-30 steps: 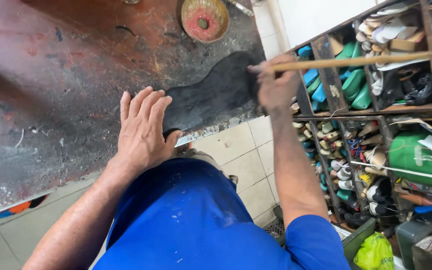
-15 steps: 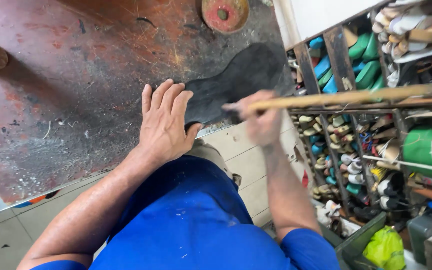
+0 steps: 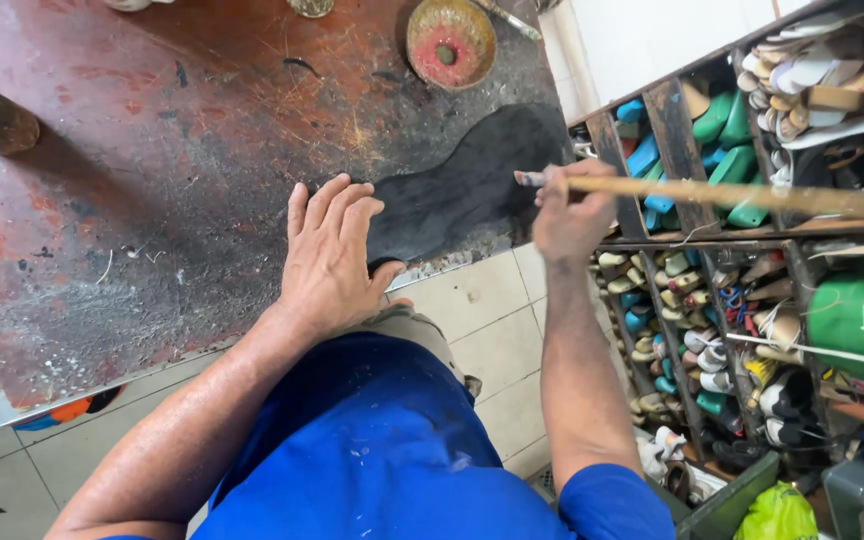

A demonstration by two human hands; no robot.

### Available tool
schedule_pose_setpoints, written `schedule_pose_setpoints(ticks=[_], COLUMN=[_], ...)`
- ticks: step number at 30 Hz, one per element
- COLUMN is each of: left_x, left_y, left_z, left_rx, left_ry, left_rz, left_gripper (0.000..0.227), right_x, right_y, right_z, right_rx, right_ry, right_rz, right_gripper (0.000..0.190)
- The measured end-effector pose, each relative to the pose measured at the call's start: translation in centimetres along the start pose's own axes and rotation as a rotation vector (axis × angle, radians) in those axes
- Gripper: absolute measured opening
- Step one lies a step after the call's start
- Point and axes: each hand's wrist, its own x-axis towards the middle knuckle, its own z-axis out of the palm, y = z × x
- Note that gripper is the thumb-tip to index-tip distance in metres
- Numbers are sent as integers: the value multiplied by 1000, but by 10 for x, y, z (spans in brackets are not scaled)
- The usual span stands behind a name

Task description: The person applies a dark liquid to a black shoe sole using a brush, repeatedly dipping the brush into a container on the workbench. They then place the treated sole onto a white surface with other soles and return to the workbench to continue the process.

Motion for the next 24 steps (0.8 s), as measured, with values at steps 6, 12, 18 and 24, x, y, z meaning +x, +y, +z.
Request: schedule_pose_setpoints(ticks=[6,12,18,24], left_x=[-1,2,12,35], left_y=[-4,3,18,81], left_z=[14,16,12,7], left_rx=[30,7,173,263], left_ry=[90,69,-59,-210], left_rz=[18,-88,-217,-337], left_gripper=[83,81,87,118], right_x=[-15,45,-83,-65], right_y=[6,51,47,58], right_z=[-8,7,-68,-149], right_rx=[271,100,606,780], right_ry=[-344,-121,-557,-573], right_rz=[-291,-297,-209,101], right_gripper=[23,25,12,13])
